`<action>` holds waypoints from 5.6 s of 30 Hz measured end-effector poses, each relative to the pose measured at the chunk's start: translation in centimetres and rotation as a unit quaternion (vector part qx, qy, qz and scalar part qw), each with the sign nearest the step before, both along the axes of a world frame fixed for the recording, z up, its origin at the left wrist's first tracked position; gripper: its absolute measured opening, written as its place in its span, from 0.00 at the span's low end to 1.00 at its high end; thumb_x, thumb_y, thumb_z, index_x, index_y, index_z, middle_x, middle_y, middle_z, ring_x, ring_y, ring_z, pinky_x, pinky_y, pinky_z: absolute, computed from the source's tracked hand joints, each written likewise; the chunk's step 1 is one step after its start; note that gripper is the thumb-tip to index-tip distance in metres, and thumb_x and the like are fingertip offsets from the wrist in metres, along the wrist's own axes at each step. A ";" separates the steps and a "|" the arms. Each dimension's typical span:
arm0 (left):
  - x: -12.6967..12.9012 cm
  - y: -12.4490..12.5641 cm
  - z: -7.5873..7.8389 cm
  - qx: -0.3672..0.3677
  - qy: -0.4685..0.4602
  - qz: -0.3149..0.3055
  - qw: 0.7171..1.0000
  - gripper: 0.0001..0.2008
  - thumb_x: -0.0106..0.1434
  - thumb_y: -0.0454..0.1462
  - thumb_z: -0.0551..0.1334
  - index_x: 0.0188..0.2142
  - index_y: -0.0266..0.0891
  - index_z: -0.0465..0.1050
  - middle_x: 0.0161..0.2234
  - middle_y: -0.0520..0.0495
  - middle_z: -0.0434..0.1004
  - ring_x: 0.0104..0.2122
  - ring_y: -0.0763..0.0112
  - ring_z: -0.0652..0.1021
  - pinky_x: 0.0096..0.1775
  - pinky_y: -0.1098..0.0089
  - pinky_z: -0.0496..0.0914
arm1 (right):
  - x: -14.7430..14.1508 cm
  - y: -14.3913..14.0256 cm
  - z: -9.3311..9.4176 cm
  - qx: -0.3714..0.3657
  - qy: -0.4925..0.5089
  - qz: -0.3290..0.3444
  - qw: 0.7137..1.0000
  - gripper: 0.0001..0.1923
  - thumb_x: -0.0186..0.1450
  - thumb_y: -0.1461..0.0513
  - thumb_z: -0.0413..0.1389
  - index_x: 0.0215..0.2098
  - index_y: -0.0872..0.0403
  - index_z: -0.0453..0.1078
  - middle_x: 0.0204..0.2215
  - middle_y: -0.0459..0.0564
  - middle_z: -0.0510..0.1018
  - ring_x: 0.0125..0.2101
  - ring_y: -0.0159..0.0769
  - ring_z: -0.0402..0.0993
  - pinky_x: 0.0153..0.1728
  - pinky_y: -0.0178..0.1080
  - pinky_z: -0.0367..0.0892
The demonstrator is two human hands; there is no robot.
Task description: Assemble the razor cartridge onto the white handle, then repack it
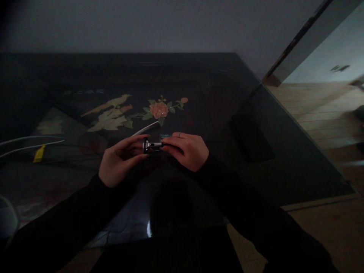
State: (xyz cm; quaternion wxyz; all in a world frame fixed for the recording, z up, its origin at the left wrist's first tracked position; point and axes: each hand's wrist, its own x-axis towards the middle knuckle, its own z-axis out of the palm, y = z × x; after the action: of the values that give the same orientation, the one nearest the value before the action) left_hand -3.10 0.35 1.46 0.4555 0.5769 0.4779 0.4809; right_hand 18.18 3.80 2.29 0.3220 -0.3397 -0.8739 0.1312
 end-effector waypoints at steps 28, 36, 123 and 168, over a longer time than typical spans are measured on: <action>0.2 -0.2 0.2 0.005 -0.014 0.011 1.000 0.24 0.51 0.34 0.70 0.49 0.35 0.73 0.35 0.45 0.80 0.35 0.69 0.79 0.36 0.73 0.74 | -0.3 -0.4 0.1 0.008 0.007 0.009 1.000 0.14 0.69 0.59 0.49 0.46 0.57 0.73 0.36 0.53 0.79 0.36 0.34 0.76 0.38 0.35 0.69; 0.2 -0.3 0.2 0.011 -0.035 0.018 0.999 0.23 0.52 0.35 0.70 0.48 0.37 0.73 0.34 0.47 0.78 0.34 0.72 0.78 0.36 0.74 0.73 | -0.5 -0.5 0.1 -0.013 0.013 0.014 1.000 0.12 0.67 0.64 0.51 0.49 0.55 0.67 0.42 0.52 0.78 0.41 0.36 0.76 0.42 0.35 0.68; 0.2 2.5 -2.1 0.200 0.356 -0.100 0.907 0.20 0.61 0.37 0.61 0.53 0.39 0.64 0.52 0.41 0.70 0.53 0.58 0.70 0.54 0.53 0.65 | 1.6 2.5 0.2 -0.164 -0.200 -0.314 0.914 0.07 0.65 0.62 0.50 0.42 0.52 0.62 0.31 0.49 0.76 0.30 0.39 0.73 0.24 0.36 0.51; 0.5 1.2 -0.4 0.178 0.445 -0.086 0.873 0.07 0.60 0.34 0.60 0.40 0.38 0.72 0.39 0.44 0.73 0.41 0.60 0.71 0.44 0.59 0.68 | -1.6 -0.8 -1.2 -0.075 -0.159 -0.093 0.980 0.05 0.64 0.64 0.57 0.39 0.56 0.72 0.37 0.50 0.74 0.39 0.36 0.70 0.37 0.37 0.61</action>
State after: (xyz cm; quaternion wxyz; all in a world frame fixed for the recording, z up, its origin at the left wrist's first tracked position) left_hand -2.55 1.53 1.09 0.1240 0.8401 0.4850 0.2088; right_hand 16.57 2.96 1.08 0.1629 -0.4592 -0.8662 0.1104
